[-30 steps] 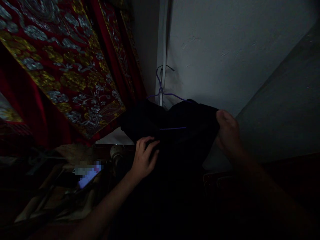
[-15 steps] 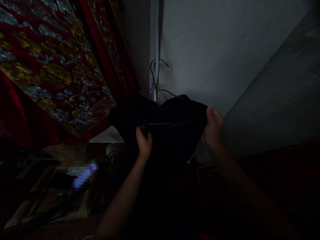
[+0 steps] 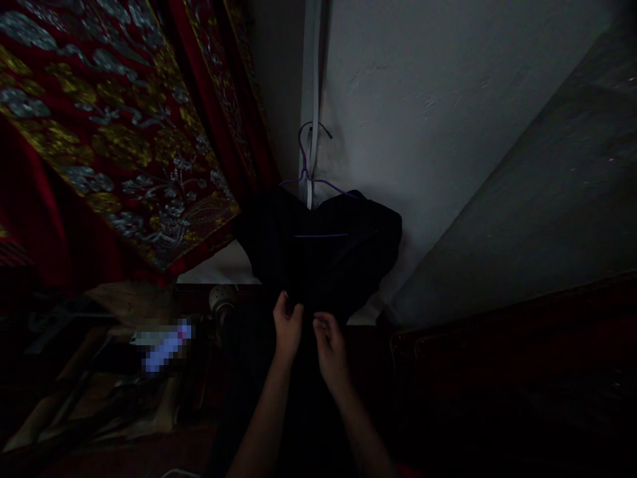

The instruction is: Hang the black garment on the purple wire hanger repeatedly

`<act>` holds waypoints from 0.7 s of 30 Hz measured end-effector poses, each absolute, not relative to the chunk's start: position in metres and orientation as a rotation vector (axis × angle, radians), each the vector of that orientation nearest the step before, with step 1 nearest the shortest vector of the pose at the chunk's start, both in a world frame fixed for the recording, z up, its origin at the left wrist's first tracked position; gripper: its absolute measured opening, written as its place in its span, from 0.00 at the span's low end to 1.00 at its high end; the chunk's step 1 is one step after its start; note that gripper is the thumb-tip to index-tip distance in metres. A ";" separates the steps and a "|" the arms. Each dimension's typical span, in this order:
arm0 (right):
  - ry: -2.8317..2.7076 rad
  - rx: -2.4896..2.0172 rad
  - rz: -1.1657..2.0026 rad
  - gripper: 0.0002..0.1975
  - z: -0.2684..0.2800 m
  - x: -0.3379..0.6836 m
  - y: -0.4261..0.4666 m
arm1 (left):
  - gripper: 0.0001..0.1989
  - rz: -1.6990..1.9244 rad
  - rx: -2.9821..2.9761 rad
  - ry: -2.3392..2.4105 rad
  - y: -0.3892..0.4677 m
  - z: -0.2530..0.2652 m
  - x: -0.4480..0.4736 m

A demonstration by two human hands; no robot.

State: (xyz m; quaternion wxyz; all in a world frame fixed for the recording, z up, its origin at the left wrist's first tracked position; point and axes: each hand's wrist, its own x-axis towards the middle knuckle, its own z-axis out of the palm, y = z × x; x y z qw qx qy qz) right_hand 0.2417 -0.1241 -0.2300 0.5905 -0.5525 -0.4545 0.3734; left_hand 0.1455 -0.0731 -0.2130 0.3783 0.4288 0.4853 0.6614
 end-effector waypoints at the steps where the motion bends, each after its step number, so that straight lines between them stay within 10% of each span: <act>1: -1.117 -1.238 0.996 0.15 -0.228 0.235 -0.123 | 0.11 1.693 1.087 1.219 -0.079 -0.209 0.146; 11: -1.143 -1.164 1.103 0.16 -0.192 0.244 -0.115 | 0.21 1.509 1.068 1.018 -0.103 -0.192 0.135; 21: -1.052 -1.184 1.066 0.17 -0.191 0.253 -0.117 | 0.11 1.447 1.131 1.068 -0.108 -0.188 0.146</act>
